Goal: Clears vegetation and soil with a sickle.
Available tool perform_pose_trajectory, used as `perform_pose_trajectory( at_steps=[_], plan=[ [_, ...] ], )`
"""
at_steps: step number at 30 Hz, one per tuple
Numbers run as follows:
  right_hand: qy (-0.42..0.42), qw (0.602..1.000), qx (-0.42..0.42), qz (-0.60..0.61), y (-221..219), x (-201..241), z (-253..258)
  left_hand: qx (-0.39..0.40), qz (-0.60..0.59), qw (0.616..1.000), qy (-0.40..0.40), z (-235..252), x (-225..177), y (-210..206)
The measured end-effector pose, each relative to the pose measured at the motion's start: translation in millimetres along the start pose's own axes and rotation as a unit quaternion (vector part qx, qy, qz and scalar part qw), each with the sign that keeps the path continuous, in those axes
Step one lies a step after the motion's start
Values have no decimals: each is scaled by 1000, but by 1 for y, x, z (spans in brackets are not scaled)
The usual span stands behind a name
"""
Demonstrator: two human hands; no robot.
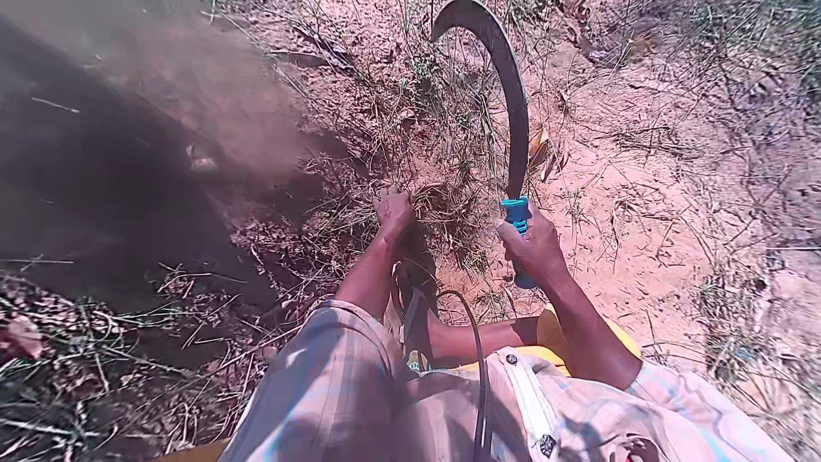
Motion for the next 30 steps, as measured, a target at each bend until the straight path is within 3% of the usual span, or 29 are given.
perform_pose_trajectory(
  at_steps=[2, 5, 7, 10, 14, 17, 21, 24, 28, 30],
  plan=[
    [-21, 999, 6, -36, -23, -17, -1, -1, -6, 1000, 8, -2, 2, -3],
    [-161, 950, 235, -132, -57, -57, -5, 2, -7, 1000, 20, -6, 0, -2],
    [-192, 930, 291, -119, -53, -59, -15, 9, -9, 1000, 25, -9, -1, -1],
    [-178, 943, 273, -74, -30, -47, -18, 11, 0, 1000, 15, -14, 3, 0],
    [-143, 976, 162, -33, -15, -35, -4, -12, 23, 1000, 16, -17, 8, -5],
    [-101, 991, 88, 11, -15, -36, 12, -57, 9, 998, 24, -29, -3, 14],
    [-95, 993, 39, 61, -17, -35, 17, -130, -44, 987, -86, -34, -39, 40],
    [-92, 992, 36, 85, -20, -36, 17, -74, -1, 986, -152, -19, -72, 27],
    [-86, 990, 45, 98, -26, -39, 18, 3, 82, 992, -99, -1, -79, -8],
    [-88, 991, 56, 89, -30, -42, 20, 5, 58, 996, -70, -2, -70, -13]
  ],
)
Point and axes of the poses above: each hand's wrist, its own z-axis towards the middle knuckle, its own y-axis out of the back of the hand, x = y × z, the point moved 5 cm from there along z, towards the middle knuckle, and after that the axes turned 9 degrees about y, right-handed, at the moved point
